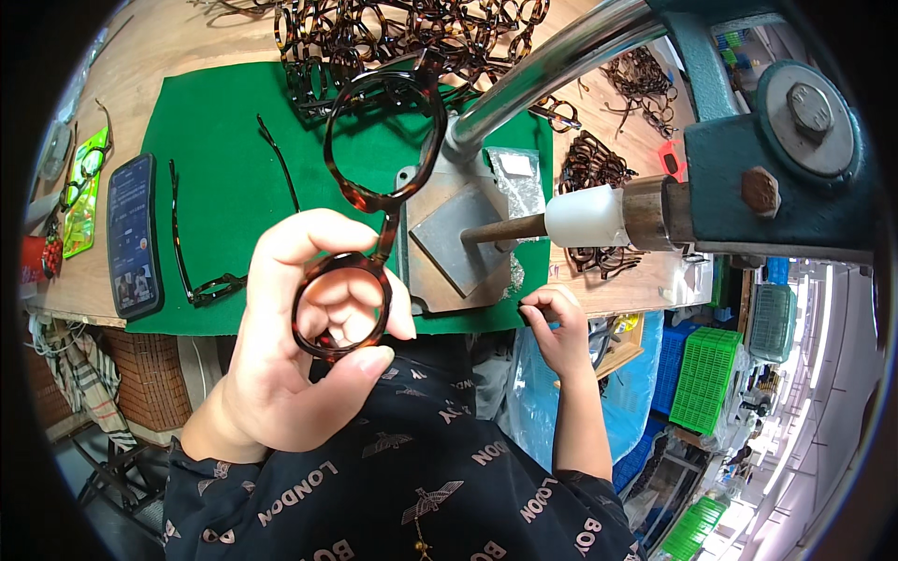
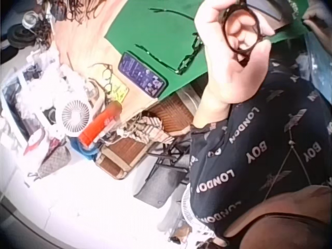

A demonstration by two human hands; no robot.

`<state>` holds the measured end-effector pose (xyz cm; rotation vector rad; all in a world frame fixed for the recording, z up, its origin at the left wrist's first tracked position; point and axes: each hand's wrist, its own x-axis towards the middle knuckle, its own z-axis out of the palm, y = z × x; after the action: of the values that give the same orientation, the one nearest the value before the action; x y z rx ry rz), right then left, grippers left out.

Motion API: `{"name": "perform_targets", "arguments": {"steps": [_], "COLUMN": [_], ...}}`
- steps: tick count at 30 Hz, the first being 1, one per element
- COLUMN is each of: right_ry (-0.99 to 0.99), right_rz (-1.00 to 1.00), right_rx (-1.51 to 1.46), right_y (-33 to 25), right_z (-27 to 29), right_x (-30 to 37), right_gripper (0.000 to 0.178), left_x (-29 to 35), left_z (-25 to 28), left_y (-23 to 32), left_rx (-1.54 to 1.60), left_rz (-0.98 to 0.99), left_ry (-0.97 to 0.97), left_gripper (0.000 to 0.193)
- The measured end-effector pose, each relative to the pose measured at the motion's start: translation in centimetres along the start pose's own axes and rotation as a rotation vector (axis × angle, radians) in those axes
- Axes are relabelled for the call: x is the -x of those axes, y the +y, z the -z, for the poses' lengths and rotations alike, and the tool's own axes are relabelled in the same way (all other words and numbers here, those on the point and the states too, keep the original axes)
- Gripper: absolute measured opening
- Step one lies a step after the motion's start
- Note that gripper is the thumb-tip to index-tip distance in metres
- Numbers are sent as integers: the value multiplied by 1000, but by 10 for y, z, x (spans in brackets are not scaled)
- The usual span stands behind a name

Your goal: The person repeatedly picks up tortoiseshell eyeglass frames and uses a rotating heating tool to warm the frame rims and temples. They then bend and shape the frames by hand, inspecting them between cycles. The process is repeated for multiple frames on a cluttered workbench.

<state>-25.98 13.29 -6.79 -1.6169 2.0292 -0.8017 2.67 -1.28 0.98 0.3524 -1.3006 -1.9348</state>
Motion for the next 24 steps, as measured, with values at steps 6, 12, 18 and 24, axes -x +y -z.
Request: {"name": "perform_targets", "arguments": {"steps": [6,12,18,24], "right_ry": [-5,3,31,70], "right_rz": [88,76,16,23], "right_rx": [99,202,135,119], "right_y": [-4,-20,-17,-14], "right_z": [1,1,0,-5], "right_x": [-5,-9,4,3], "right_gripper": [11,13,11,11], "left_x": [-1,-5,-4,-5], "left_z": [-7,-3,1,-2], "left_y": [-10,-14,-15,-15], "left_rx": [-123,-180,-172,-226], "left_rz": [-66,-130,-133,-176], "left_ry": [47,-46,-92,-137], "left_gripper": [67,72,75,82]}}
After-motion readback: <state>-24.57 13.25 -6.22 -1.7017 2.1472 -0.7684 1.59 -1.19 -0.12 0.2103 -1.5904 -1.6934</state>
